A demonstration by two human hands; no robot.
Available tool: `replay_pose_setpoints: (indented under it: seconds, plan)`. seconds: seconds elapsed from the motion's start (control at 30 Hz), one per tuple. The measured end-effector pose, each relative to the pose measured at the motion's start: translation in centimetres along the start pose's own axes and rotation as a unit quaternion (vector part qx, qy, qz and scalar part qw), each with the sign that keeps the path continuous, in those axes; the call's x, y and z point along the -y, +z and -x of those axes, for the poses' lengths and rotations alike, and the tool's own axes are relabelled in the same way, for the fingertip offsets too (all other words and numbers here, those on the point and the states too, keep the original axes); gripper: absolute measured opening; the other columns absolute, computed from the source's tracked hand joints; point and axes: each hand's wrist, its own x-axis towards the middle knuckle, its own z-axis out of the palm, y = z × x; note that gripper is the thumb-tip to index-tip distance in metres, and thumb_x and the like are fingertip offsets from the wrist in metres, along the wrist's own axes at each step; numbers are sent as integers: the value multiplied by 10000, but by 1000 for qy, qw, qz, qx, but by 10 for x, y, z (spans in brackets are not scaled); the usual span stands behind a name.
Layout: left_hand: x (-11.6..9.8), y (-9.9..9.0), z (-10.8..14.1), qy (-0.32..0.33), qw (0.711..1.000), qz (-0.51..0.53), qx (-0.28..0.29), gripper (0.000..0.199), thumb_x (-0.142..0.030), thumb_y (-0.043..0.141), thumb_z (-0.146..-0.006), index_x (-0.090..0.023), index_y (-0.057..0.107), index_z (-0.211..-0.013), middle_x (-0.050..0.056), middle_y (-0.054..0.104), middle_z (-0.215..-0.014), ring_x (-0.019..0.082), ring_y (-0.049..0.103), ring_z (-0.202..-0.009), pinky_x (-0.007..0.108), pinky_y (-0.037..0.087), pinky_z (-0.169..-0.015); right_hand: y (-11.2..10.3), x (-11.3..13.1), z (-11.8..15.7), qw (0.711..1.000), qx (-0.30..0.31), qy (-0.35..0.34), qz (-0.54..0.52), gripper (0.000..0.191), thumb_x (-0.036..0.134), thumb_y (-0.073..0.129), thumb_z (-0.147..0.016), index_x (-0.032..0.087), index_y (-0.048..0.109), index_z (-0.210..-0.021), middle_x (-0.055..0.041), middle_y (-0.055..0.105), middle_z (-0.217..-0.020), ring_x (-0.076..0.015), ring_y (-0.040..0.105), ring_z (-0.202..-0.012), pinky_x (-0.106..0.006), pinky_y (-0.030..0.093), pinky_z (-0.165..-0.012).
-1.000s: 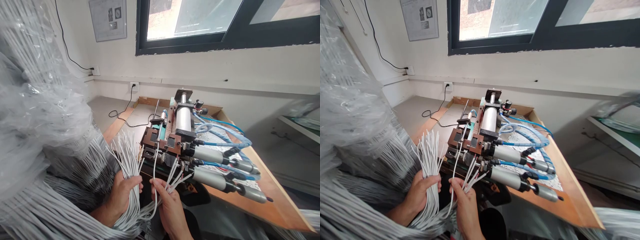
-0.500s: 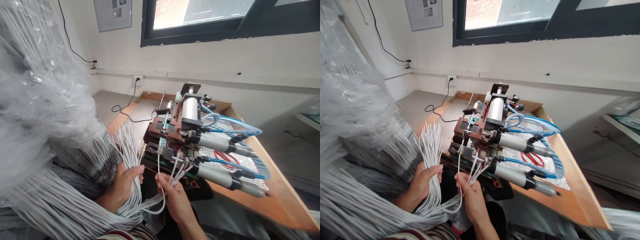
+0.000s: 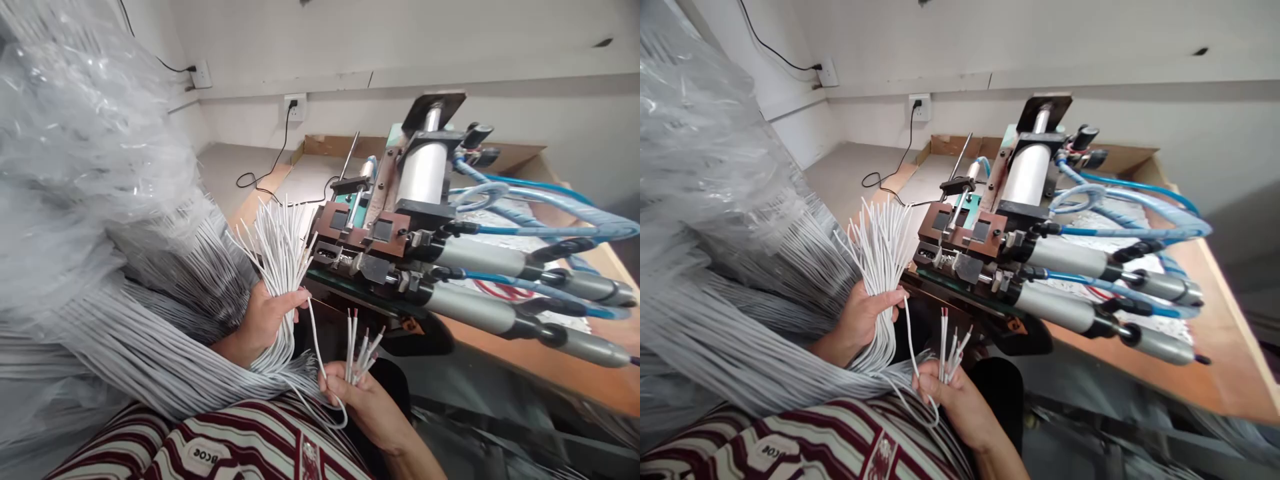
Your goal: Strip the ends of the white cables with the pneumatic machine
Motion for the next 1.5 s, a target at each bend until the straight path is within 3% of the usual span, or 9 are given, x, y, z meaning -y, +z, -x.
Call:
replay_pose_setpoints:
  seconds: [0.23, 0.43, 0.63, 0.77, 1.0, 1.13, 1.27, 1.37, 1.5]
  plan:
    - [-4, -2, 0, 19, 999, 24, -21, 90, -143, 661, -567, -130, 573, -577, -43, 510, -453, 61, 431, -365, 197, 347, -351, 0, -10, 5, 998, 22, 18, -53, 355, 469, 711, -583, 123, 636, -554, 18, 435, -438, -85, 302, -444, -228, 204, -473]
    - [-8, -4, -2, 11, 997, 50, -56, 128, -172, 687, -554, -126, 584, -616, -29, 551, -479, 76, 477, -388, 203, 380, -370, -7, -20, 15, 999, -17, 9, -39, 365, 487, 702, -580, 133, 623, -545, 17, 426, -448, -92, 291, -460, -234, 203, -482]
    - [-6, -1, 5, -36, 999, -2, -22, 167, -211, 692, -557, -100, 644, -672, 43, 644, -627, 133, 580, -537, 190, 401, -385, -8, -19, 11, 999, 3, -13, -31, 358, 491, 656, -640, 138, 621, -588, 19, 415, -475, -99, 283, -485, -238, 202, -497]
    - [-5, -1, 10, -34, 999, -15, 12, 150, -208, 684, -575, -103, 645, -676, 30, 627, -591, 124, 564, -513, 188, 393, -383, -1, -17, 7, 999, 12, -12, -29, 349, 478, 667, -635, 135, 623, -594, 24, 413, -475, -92, 272, -481, -237, 194, -496]
    - [-4, -9, 4, 12, 1000, 9, -21, 137, -188, 705, -555, -123, 602, -618, -21, 574, -496, 91, 503, -421, 204, 395, -381, -7, -20, 11, 1000, 18, -16, 20, 351, 486, 661, -643, 140, 630, -591, 13, 433, -490, -103, 314, -495, -246, 240, -513]
    - [-6, -11, -2, 16, 996, 34, -77, 175, -219, 720, -550, -115, 601, -624, 4, 610, -533, 104, 539, -453, 208, 414, -392, -9, -12, 11, 994, -60, -89, 23, 331, 478, 645, -667, 150, 644, -627, 3, 460, -508, -115, 352, -514, -256, 277, -530]
    - [-8, -6, -1, -16, 997, 50, -61, 210, -231, 731, -544, -106, 610, -661, 16, 633, -565, 112, 562, -472, 207, 433, -397, 5, 19, -7, 974, -143, -173, -36, 278, 437, 661, -669, 159, 649, -684, 22, 431, -489, -103, 325, -487, -241, 245, -479]
    - [-8, -5, 1, -16, 997, 53, -53, 207, -214, 731, -542, -102, 609, -666, 11, 633, -562, 105, 558, -466, 203, 440, -397, 18, 38, -27, 961, -166, -204, -89, 256, 408, 687, -646, 158, 653, -695, 35, 409, -489, -85, 281, -458, -230, 202, -443]
    - [-10, -5, -1, -26, 997, 47, -55, 208, -200, 731, -543, -97, 609, -677, 5, 625, -550, 98, 554, -458, 199, 447, -405, 23, 44, -43, 958, -166, -199, -120, 212, 363, 695, -649, 162, 666, -708, 34, 427, -507, -76, 280, -462, -223, 203, -437]
